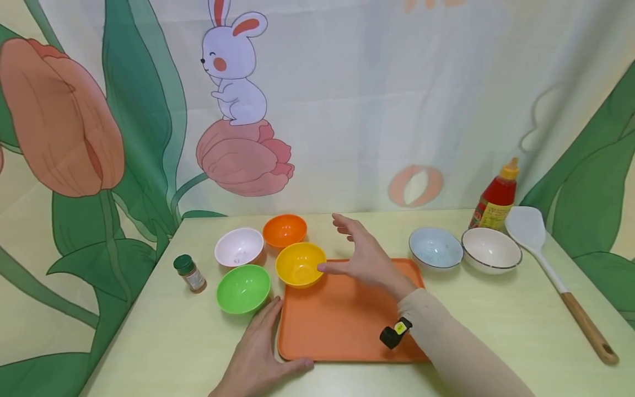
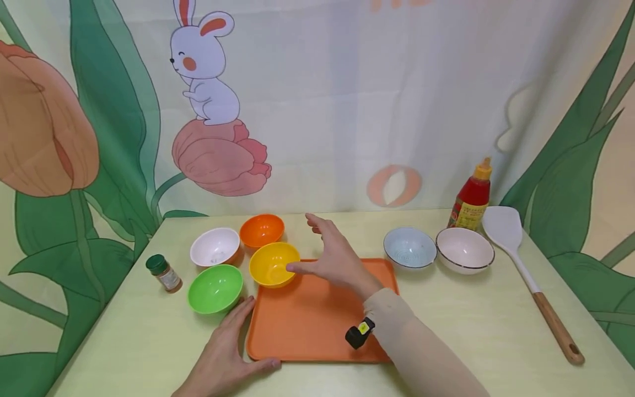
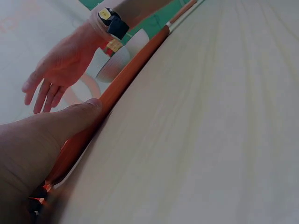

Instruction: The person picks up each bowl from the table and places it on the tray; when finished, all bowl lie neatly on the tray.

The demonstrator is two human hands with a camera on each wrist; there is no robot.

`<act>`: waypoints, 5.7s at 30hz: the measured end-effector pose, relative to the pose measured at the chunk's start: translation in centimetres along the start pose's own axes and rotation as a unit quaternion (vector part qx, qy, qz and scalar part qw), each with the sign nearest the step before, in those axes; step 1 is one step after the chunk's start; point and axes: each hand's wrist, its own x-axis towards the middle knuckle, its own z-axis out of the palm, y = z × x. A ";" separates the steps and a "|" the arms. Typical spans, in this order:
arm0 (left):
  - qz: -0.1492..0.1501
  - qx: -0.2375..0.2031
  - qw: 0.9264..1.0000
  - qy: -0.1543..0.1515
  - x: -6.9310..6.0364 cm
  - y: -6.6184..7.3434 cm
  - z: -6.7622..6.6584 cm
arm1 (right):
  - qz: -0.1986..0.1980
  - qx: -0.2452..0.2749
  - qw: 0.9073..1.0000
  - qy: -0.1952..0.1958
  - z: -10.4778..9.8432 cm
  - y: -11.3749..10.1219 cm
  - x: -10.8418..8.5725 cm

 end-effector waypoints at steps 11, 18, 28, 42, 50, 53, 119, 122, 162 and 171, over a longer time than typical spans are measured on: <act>-0.012 -0.009 1.000 -0.007 -0.1 0.1 0.1 | -0.022 -0.007 0.998 0.062 -5.1 -0.3 -1.5; -0.017 -0.008 1.000 -0.010 -0.2 0.0 0.0 | -0.052 -0.041 0.993 0.094 -8.6 -0.1 -2.8; -0.010 -0.012 1.000 -0.007 -0.1 0.0 0.0 | -0.011 -0.054 0.986 0.156 -13.7 1.3 -6.4; 0.003 -0.011 1.000 0.005 -0.3 -0.4 0.1 | 0.028 -0.062 0.972 0.226 -20.8 4.1 -11.3; 0.008 -0.011 1.000 0.009 -0.3 -0.4 0.2 | 0.066 -0.077 0.960 0.260 -23.1 5.8 -13.3; 0.004 -0.010 1.000 0.006 -0.2 -0.3 0.1 | 0.088 -0.067 0.958 0.266 -23.4 6.8 -13.8; -0.010 -0.010 1.000 -0.007 -0.2 0.0 -0.1 | 0.147 -0.067 0.971 0.178 -22.6 15.7 -14.8; -0.006 -0.008 1.000 -0.003 -0.2 -0.1 -0.1 | 0.140 -0.064 0.971 0.183 -22.5 14.7 -14.3; 0.006 -0.010 1.000 0.006 -0.3 -0.2 0.1 | -0.037 0.086 0.990 0.106 -11.9 2.5 -4.9; 0.001 -0.010 1.000 0.003 -0.3 -0.1 0.1 | -0.042 0.108 0.991 0.072 -9.5 2.4 -3.9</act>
